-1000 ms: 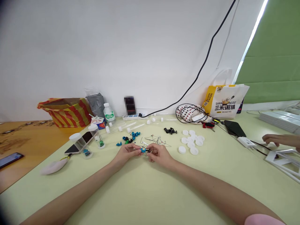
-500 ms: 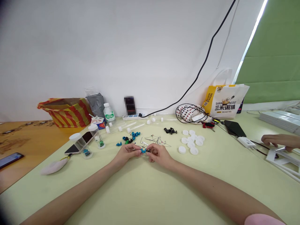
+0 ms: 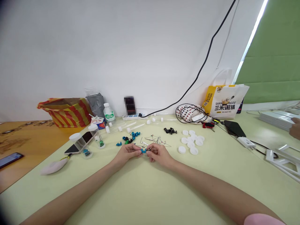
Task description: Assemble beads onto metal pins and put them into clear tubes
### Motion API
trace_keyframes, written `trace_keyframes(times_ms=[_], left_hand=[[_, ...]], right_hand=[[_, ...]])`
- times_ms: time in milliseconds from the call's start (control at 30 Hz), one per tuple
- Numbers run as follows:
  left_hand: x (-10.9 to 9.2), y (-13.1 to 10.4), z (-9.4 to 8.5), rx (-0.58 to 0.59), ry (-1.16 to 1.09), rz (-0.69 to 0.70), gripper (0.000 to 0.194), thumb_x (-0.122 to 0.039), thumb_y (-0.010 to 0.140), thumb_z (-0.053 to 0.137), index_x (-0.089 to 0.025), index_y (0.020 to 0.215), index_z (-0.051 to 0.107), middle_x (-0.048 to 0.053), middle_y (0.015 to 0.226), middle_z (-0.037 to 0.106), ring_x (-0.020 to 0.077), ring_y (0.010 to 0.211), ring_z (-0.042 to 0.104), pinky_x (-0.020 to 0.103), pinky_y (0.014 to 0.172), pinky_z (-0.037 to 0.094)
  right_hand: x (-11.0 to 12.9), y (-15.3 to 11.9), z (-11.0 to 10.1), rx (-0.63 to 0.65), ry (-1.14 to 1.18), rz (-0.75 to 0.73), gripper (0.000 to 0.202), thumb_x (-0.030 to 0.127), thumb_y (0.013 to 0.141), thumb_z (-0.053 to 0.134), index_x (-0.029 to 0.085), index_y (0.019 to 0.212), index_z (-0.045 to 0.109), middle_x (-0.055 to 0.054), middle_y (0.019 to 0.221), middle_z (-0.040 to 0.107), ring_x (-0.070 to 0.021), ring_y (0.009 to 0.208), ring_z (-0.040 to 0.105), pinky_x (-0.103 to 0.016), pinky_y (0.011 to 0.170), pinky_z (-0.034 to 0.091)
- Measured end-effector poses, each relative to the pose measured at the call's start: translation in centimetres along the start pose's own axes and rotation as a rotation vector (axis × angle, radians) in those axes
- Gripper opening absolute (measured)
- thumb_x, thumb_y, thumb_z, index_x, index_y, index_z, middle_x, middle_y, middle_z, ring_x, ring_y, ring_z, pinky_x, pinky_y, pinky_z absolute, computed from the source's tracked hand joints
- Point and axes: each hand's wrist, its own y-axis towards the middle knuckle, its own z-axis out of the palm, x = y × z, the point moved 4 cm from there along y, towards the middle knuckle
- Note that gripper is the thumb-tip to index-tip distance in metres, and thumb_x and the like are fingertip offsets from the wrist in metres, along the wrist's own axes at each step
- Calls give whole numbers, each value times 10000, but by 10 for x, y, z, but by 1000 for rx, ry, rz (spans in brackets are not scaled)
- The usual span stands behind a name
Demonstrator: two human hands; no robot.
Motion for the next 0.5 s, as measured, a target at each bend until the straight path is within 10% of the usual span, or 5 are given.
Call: trace_keyframes(times_ms=[500], left_hand=[[-2,-1,2,4,3,-10,218,-275,584,752,-125,671,621,69,834,681,171,715,646,276,649,509]], right_hand=[[1,0,0,-6,1,10,360,493,764,537,177,936,512,10,654,585,-94,497,554,-247,511,486]])
